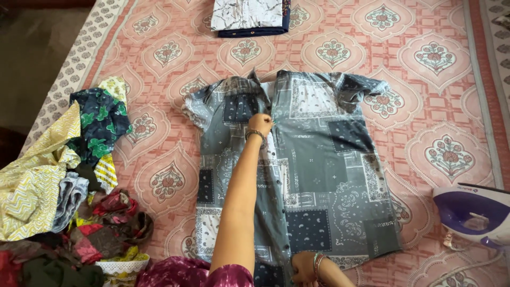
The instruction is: Ironing a patterned shirt on a bed surface.
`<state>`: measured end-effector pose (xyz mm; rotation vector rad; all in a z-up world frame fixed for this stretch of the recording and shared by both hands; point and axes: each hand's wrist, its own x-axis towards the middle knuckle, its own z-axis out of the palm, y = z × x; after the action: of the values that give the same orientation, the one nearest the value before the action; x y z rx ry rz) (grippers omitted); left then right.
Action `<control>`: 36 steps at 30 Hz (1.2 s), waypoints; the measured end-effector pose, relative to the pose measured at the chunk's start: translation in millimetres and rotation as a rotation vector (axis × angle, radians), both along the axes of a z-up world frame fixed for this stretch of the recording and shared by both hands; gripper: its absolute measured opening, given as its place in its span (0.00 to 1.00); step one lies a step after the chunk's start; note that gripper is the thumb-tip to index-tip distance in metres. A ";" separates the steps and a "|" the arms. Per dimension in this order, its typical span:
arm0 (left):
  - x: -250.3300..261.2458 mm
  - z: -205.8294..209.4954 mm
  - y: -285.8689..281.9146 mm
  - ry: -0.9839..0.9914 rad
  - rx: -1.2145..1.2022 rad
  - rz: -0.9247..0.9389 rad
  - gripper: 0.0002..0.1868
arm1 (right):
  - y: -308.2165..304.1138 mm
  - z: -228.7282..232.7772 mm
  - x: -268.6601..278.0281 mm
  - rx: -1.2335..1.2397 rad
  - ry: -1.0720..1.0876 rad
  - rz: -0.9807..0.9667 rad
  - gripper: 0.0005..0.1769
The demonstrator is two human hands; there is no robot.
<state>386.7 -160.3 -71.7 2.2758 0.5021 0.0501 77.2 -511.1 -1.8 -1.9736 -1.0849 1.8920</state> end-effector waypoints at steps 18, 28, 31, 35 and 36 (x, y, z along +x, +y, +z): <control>-25.3 54.5 -13.7 -0.069 0.975 0.050 0.09 | -12.8 -28.4 -14.0 0.278 -0.298 0.139 0.17; 25.7 97.3 -28.8 -0.118 0.493 0.125 0.12 | -0.8 19.5 -12.0 0.020 -0.178 0.150 0.14; 35.1 91.0 -46.6 -0.138 0.538 0.092 0.10 | -1.5 12.7 -10.3 0.044 -0.186 0.167 0.15; 53.2 26.2 -47.9 -0.159 0.279 0.086 0.19 | -2.0 27.3 -10.7 -0.027 -0.123 0.145 0.18; 56.2 16.9 -48.0 -0.231 0.253 0.082 0.21 | -1.9 30.0 -10.6 -0.044 -0.121 0.157 0.19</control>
<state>442.9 -208.4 -54.7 2.4529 0.4880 0.4345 66.6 -513.0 28.2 -2.1076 -1.2764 1.9089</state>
